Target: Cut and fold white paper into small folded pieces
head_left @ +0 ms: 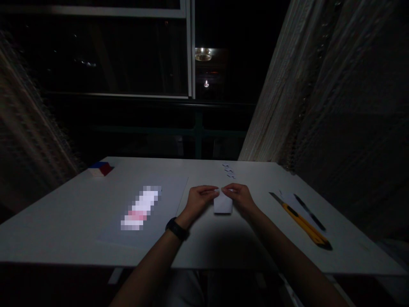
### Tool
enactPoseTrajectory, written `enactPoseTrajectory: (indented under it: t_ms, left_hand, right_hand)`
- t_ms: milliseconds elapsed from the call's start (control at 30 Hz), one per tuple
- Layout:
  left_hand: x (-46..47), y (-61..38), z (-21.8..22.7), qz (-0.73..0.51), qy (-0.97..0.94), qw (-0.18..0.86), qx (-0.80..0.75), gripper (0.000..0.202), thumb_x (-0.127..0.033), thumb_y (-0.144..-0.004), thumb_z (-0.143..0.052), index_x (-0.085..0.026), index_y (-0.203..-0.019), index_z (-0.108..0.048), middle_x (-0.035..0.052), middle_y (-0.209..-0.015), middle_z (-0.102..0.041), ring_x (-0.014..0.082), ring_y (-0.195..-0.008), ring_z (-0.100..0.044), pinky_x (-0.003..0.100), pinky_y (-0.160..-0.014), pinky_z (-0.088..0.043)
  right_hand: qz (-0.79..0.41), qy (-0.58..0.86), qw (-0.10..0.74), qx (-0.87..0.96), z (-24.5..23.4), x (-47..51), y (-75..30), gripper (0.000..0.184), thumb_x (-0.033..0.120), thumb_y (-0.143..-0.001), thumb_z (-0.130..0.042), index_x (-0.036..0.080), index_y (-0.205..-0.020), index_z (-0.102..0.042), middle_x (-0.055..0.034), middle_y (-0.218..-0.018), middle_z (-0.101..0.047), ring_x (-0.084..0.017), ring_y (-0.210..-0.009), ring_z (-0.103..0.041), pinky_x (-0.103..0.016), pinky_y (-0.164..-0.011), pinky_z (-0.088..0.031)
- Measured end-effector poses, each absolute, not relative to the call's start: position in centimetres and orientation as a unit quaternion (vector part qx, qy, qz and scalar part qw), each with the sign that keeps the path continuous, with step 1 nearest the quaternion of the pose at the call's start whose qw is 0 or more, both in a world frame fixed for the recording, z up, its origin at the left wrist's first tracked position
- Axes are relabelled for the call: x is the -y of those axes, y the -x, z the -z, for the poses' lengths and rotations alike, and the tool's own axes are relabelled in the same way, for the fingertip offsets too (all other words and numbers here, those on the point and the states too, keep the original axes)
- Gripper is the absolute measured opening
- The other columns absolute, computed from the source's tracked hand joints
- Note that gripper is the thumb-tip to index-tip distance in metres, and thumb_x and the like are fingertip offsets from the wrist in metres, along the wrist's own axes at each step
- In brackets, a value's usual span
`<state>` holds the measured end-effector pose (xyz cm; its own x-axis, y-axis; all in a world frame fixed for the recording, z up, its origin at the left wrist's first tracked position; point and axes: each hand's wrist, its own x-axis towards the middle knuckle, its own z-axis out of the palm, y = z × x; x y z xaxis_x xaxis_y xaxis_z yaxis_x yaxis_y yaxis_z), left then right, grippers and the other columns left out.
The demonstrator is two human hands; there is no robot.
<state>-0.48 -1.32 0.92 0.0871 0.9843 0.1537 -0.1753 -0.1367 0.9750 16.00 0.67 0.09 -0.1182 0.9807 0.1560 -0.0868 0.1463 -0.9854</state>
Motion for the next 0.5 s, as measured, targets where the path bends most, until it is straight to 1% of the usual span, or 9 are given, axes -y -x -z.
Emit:
enactPoseTrajectory:
  t_ms: [133, 233, 400, 500]
  left_hand:
    - [1.4, 0.78, -0.83, -0.523, -0.494, 0.603, -0.344, 0.033, -0.027, -0.061, -0.074, -0.009, -0.088, -0.069, 0.0111, -0.082, -0.069, 0.0167, -0.069, -0.062, 0.028, -0.066, -0.049]
    - [1.39, 0.88, -0.73, -0.517, -0.49, 0.619, -0.331, 0.036, -0.026, -0.059, -0.076, -0.01, -0.091, -0.069, 0.0106, -0.082, -0.068, 0.016, -0.07, -0.061, 0.028, -0.067, -0.048]
    - [1.18, 0.91, -0.56, -0.509, -0.505, 0.619, -0.321, 0.031, -0.024, -0.056, -0.077, -0.01, -0.083, -0.07, 0.007, -0.075, -0.065, 0.0141, -0.065, -0.058, 0.028, -0.064, -0.046]
    - [1.16, 0.91, -0.53, -0.515, -0.519, 0.614, -0.296, 0.026, -0.022, -0.056, -0.077, -0.011, -0.078, -0.07, 0.0052, -0.077, -0.063, 0.0132, -0.067, -0.057, 0.026, -0.063, -0.044]
  right_hand:
    - [-0.548, 0.39, 0.526, 0.52, -0.6, -0.32, -15.98, 0.027, 0.036, -0.05, -0.078, 0.015, -0.063, -0.065, 0.0003, -0.053, -0.059, -0.012, -0.049, -0.051, -0.025, -0.049, -0.036]
    - [-0.565, 0.388, 0.521, 0.509, -0.82, -0.17, -15.97, 0.027, 0.035, -0.049, -0.078, 0.015, -0.061, -0.065, 0.0004, -0.051, -0.059, -0.011, -0.047, -0.05, -0.025, -0.049, -0.035]
    - [-0.583, 0.379, 0.517, 0.499, -0.91, -0.06, -15.8, 0.026, 0.032, -0.046, -0.08, 0.015, -0.06, -0.065, 0.0004, -0.052, -0.06, -0.01, -0.047, -0.049, -0.024, -0.048, -0.034]
    - [-0.599, 0.372, 0.505, 0.499, -0.81, -0.04, -15.73, 0.025, 0.031, -0.047, -0.079, 0.015, -0.059, -0.065, 0.0007, -0.051, -0.06, -0.01, -0.046, -0.049, -0.023, -0.048, -0.033]
